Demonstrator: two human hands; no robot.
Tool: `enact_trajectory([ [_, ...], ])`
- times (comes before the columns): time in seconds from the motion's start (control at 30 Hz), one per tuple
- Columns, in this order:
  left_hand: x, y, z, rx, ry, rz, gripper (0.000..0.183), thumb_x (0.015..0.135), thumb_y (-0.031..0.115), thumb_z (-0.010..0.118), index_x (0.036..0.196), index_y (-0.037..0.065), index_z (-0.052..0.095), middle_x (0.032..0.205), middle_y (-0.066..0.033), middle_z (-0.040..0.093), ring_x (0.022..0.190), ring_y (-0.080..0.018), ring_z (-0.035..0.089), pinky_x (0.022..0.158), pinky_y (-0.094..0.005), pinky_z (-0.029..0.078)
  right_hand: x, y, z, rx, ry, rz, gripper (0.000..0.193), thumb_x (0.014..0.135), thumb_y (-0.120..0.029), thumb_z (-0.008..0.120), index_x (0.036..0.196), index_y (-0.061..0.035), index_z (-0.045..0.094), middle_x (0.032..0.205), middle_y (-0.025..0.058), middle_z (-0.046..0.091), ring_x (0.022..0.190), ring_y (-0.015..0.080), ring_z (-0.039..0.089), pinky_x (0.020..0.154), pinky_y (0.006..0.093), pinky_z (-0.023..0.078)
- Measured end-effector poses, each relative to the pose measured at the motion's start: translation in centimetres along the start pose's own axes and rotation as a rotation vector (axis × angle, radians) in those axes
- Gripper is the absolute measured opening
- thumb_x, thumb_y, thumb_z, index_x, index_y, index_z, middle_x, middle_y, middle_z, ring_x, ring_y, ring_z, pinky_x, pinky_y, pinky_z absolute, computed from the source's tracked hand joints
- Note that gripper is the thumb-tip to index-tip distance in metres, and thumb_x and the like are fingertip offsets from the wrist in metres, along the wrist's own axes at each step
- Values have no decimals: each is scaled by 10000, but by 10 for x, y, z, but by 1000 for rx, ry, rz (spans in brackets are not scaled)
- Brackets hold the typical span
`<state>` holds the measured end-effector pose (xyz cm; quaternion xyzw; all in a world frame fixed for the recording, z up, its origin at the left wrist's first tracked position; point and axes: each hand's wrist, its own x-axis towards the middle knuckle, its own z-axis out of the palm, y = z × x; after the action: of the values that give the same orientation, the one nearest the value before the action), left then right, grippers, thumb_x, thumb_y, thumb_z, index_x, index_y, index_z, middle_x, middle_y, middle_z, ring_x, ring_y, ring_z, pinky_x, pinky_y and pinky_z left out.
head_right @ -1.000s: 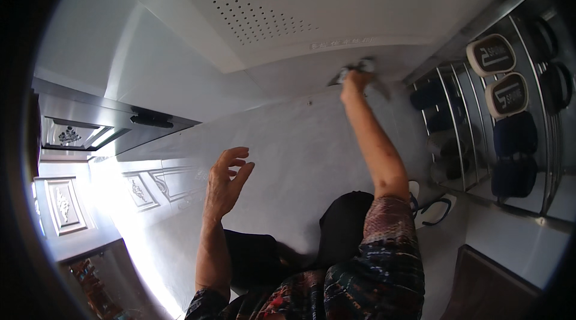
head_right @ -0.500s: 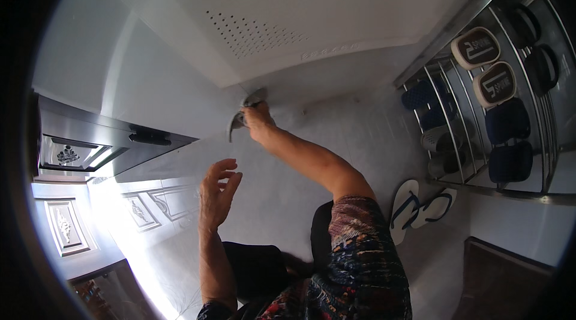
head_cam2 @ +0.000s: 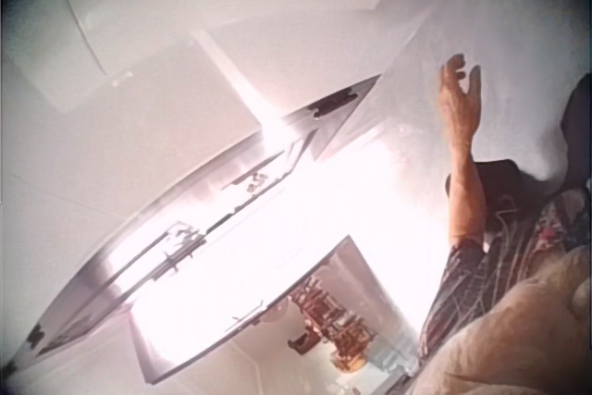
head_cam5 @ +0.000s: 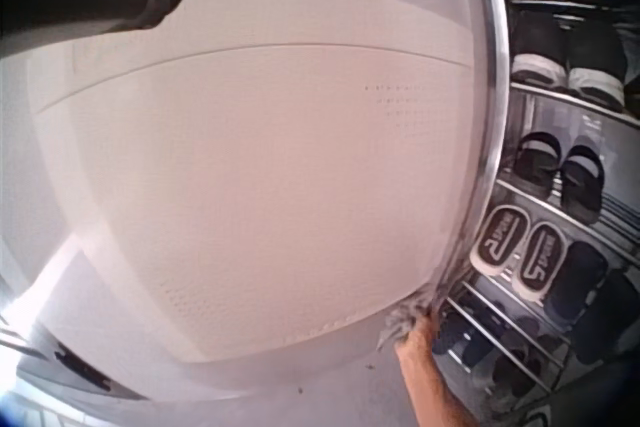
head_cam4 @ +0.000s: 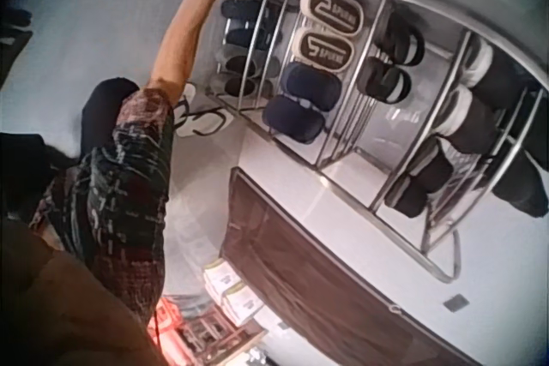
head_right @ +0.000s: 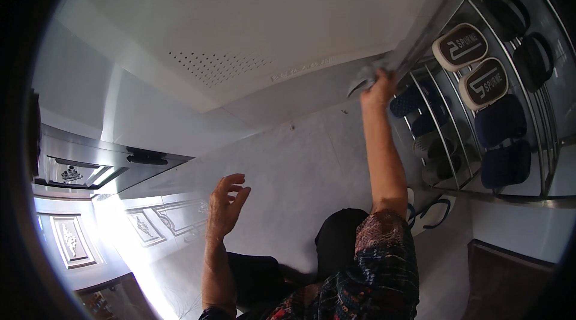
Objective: The person wipes the wall and a metal shoe rack with a cloth. They then pick up several pairs of slippers from the rack and the floor, wiping each one individually with the cloth before placing them back on the rack.
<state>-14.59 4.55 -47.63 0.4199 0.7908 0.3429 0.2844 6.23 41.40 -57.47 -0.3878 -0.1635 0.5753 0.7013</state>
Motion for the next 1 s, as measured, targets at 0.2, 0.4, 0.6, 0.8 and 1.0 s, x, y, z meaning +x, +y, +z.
enact_trajectory([
  [0.2,-6,3,9,120,-61,132,318,813,188,697,1088,74,586,1024,-103,636,873,-266,650,689,-367,510,42,-10,9,217,32,44,322,879,-303,503,1148,-141,574,1073,11,610,990,210,583,841,419,480],
  [0.4,-13,5,3,138,-116,160,329,807,174,699,1096,68,586,1056,-99,635,898,-256,641,729,-362,506,-29,24,42,251,-56,190,401,897,-257,476,1279,-148,428,1196,22,521,1007,185,541,825,395,477],
  [0.6,-16,3,-9,90,-63,234,318,822,200,692,1091,71,583,1025,-110,638,880,-279,647,694,-376,510,-112,18,35,-2,-132,228,401,814,-3,565,1190,-122,489,1133,34,542,1001,205,554,843,377,499],
  [0.8,-30,10,-13,114,-55,260,315,821,198,692,1093,81,583,1031,-106,638,880,-276,646,693,-380,512,-96,-107,74,127,-198,-222,752,787,-103,649,1430,-139,261,1348,100,405,1204,250,421,1015,408,355],
  [1.0,-32,20,-1,125,-77,307,322,797,166,714,1076,54,601,1022,-119,651,868,-265,656,696,-360,512,-102,-70,128,-165,-202,-736,634,884,-247,543,1418,-53,262,1413,134,306,1267,274,337,1067,450,257],
])
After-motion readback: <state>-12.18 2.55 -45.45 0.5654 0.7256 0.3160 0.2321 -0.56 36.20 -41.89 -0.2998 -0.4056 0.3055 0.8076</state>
